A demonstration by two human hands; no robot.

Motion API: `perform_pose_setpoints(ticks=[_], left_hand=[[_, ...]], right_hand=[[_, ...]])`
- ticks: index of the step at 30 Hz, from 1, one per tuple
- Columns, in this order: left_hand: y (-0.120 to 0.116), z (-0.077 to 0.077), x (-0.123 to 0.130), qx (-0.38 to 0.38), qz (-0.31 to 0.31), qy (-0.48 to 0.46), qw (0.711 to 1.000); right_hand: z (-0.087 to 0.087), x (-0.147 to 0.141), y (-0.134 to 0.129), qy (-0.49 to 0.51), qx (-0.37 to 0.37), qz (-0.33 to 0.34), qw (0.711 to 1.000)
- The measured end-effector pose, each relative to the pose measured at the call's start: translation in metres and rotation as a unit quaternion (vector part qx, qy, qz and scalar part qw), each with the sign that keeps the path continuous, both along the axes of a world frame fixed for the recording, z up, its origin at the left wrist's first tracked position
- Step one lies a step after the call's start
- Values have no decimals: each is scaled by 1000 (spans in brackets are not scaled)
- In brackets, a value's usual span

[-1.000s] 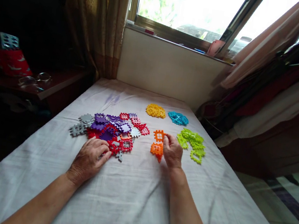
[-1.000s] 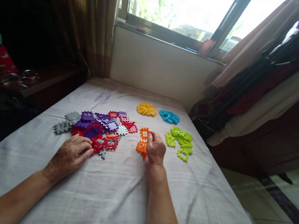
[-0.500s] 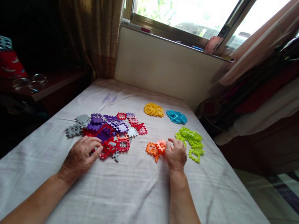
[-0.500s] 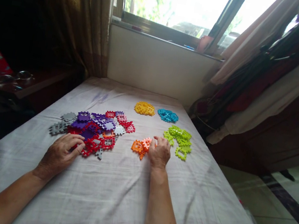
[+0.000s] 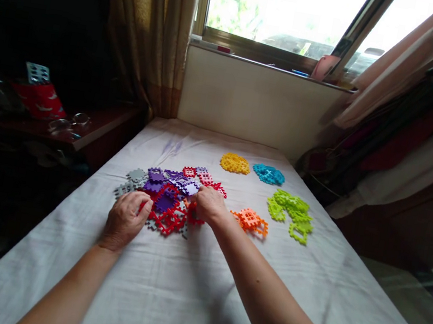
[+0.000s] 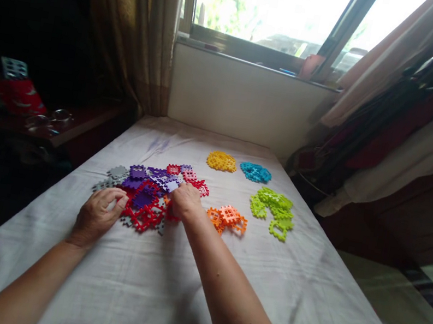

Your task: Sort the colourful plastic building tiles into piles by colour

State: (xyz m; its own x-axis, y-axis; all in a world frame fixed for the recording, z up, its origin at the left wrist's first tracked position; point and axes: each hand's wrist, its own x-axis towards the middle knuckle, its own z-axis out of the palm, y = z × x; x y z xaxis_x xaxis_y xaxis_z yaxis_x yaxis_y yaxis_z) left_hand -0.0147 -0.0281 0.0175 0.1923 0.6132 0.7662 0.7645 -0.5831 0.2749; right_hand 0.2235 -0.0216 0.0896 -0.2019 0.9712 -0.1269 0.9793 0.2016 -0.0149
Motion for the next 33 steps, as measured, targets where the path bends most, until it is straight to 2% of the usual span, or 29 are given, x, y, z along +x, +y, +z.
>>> perform_pose_setpoints(ticks=[3,6,13,21,27,33], left_hand=[[10,-4,-11,-2,26,-33,999],[16,-6,-17,-25,37,-58,997],[16,-7,-17,-71,46,-87,993],[20,-9,-19,-123,56,-128,983],[20,-11,-18,-134,56,-125,982],[19,-9,-18,-141,50,-118,982]], right_hand=[[8,6,0,-39,-36,21,998],[12,10,-5,-51,-37,18,998],[14,7,-10,-36,-16,-4,999],[17,2,-10,-36,-63,8,997],[10,4,-9,-30,-43,14,999],[-4,9,-20,59,21,-14,998]])
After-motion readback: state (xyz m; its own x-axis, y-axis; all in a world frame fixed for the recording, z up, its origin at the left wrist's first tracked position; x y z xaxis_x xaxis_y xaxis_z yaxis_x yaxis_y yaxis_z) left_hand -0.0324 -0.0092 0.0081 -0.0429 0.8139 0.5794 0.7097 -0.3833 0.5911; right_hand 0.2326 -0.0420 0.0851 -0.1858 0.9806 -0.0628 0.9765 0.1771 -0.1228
